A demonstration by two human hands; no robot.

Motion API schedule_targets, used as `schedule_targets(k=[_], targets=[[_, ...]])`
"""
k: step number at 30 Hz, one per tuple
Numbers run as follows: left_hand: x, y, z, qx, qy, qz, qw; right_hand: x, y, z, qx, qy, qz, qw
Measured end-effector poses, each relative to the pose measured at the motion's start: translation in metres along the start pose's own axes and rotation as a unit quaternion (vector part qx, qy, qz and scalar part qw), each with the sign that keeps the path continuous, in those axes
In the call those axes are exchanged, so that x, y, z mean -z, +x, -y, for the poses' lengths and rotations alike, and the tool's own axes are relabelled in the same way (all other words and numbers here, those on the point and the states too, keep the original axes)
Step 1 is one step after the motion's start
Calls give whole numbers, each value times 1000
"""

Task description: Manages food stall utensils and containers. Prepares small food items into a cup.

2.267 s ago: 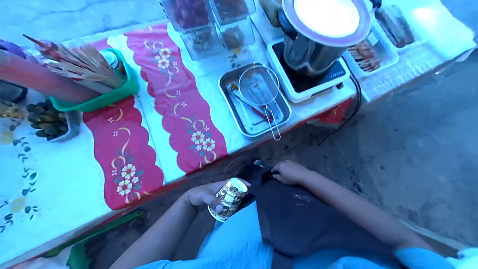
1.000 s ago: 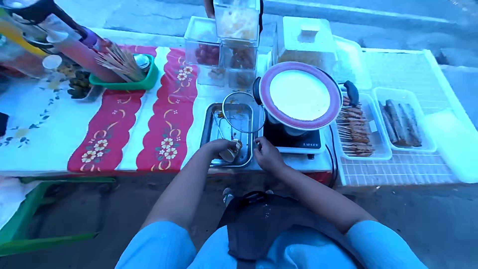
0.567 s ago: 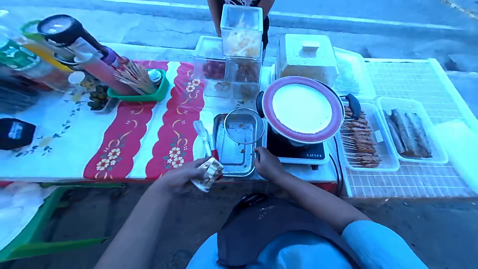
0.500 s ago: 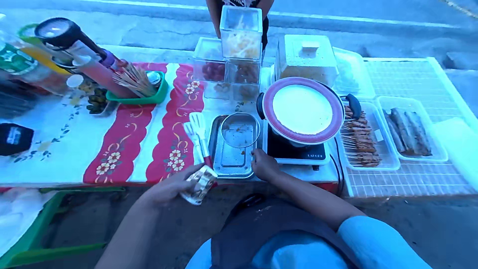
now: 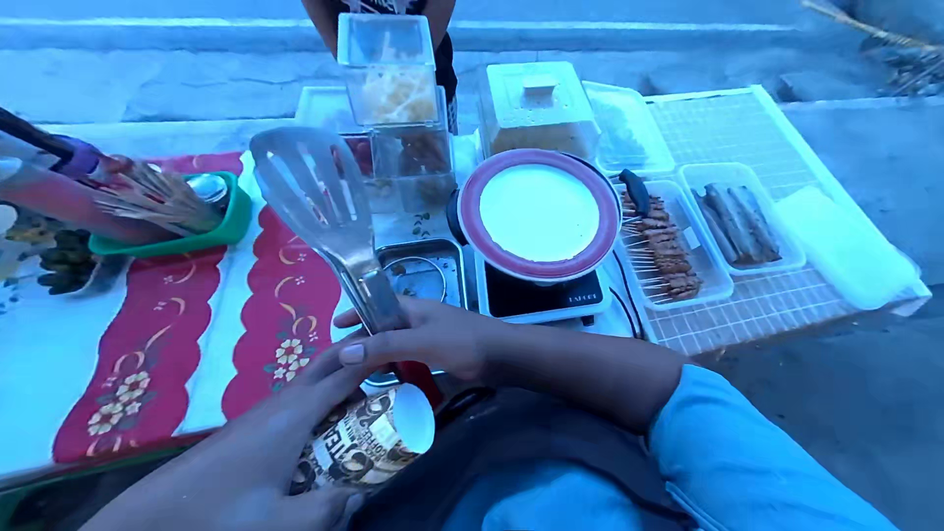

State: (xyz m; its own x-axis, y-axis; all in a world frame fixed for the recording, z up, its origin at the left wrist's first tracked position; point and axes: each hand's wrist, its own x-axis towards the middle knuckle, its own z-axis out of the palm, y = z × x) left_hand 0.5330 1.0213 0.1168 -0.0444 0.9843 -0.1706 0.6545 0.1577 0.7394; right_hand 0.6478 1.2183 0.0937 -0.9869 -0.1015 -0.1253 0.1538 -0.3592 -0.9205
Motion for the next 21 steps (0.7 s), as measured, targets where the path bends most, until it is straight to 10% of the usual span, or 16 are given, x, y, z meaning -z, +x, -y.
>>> schedule_targets(k=[9, 16, 21], targets=[[-34, 64, -34, -71, -280, -1, 957, 140, -40, 135, 82, -209, -158, 962], [-113, 93, -26, 6, -530, -225, 818, 330, 15, 175, -41, -652, -339, 677], [-149, 67, -40, 147, -563, -392, 713, 389, 75, 151, -53, -745, -274, 606]])
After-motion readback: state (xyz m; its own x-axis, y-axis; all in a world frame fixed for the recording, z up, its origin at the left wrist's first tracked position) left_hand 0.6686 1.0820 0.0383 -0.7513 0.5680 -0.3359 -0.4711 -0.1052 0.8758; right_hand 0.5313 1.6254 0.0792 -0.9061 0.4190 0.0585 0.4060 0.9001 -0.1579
